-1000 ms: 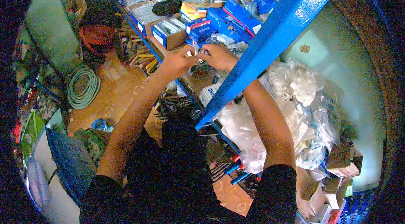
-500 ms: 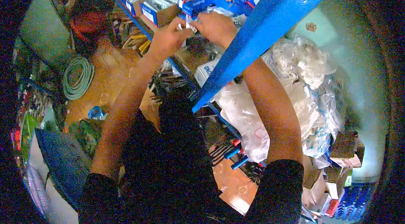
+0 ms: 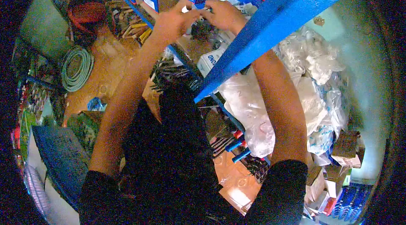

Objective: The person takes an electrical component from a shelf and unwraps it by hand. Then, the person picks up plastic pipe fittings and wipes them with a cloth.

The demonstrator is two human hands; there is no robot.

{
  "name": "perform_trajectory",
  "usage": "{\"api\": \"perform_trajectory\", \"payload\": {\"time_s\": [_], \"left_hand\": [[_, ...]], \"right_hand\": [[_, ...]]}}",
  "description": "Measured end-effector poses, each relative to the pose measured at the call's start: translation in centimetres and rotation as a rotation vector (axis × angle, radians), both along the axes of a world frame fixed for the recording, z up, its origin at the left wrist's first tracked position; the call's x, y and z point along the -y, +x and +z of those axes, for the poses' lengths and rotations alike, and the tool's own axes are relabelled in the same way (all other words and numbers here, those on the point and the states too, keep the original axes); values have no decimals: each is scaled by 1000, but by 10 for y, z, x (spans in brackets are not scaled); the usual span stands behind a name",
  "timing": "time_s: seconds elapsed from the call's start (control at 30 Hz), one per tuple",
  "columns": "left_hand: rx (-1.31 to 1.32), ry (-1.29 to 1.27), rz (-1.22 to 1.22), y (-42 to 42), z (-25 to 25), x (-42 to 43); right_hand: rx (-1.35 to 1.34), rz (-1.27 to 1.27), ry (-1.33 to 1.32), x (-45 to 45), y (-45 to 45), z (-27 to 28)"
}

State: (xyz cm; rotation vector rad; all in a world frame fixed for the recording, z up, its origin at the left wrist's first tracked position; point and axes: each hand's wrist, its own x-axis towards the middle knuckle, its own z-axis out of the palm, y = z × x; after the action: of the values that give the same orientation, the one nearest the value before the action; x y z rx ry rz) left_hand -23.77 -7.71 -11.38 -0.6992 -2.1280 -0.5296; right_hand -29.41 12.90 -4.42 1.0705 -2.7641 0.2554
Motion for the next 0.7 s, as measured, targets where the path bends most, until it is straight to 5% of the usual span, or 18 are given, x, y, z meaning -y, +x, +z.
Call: {"api": "perform_trajectory", "payload": {"time_s": [0.1, 0.3, 0.4, 0.53, 0.63, 0.67, 0.7], "left_hand": [[-4, -48, -10, 0, -2, 3], [-42, -78, 12, 0, 0, 5], [-46, -84, 64, -3, 0, 12], [5, -186, 78, 0, -3, 16], [-116, -239, 39, -3, -8, 6], [-83, -220, 25, 3, -4, 3], [-82, -197, -5, 1, -5, 1]], "right_hand": [[71, -56, 14, -3, -1, 5], [-214, -183, 223, 16, 22, 4], [57, 18, 25, 6, -2, -1], [303, -42, 116, 8, 7, 21], [255, 6, 151, 5, -4, 7], [268, 214, 51, -5, -27, -12], [279, 69, 137, 1, -6, 6]]}}
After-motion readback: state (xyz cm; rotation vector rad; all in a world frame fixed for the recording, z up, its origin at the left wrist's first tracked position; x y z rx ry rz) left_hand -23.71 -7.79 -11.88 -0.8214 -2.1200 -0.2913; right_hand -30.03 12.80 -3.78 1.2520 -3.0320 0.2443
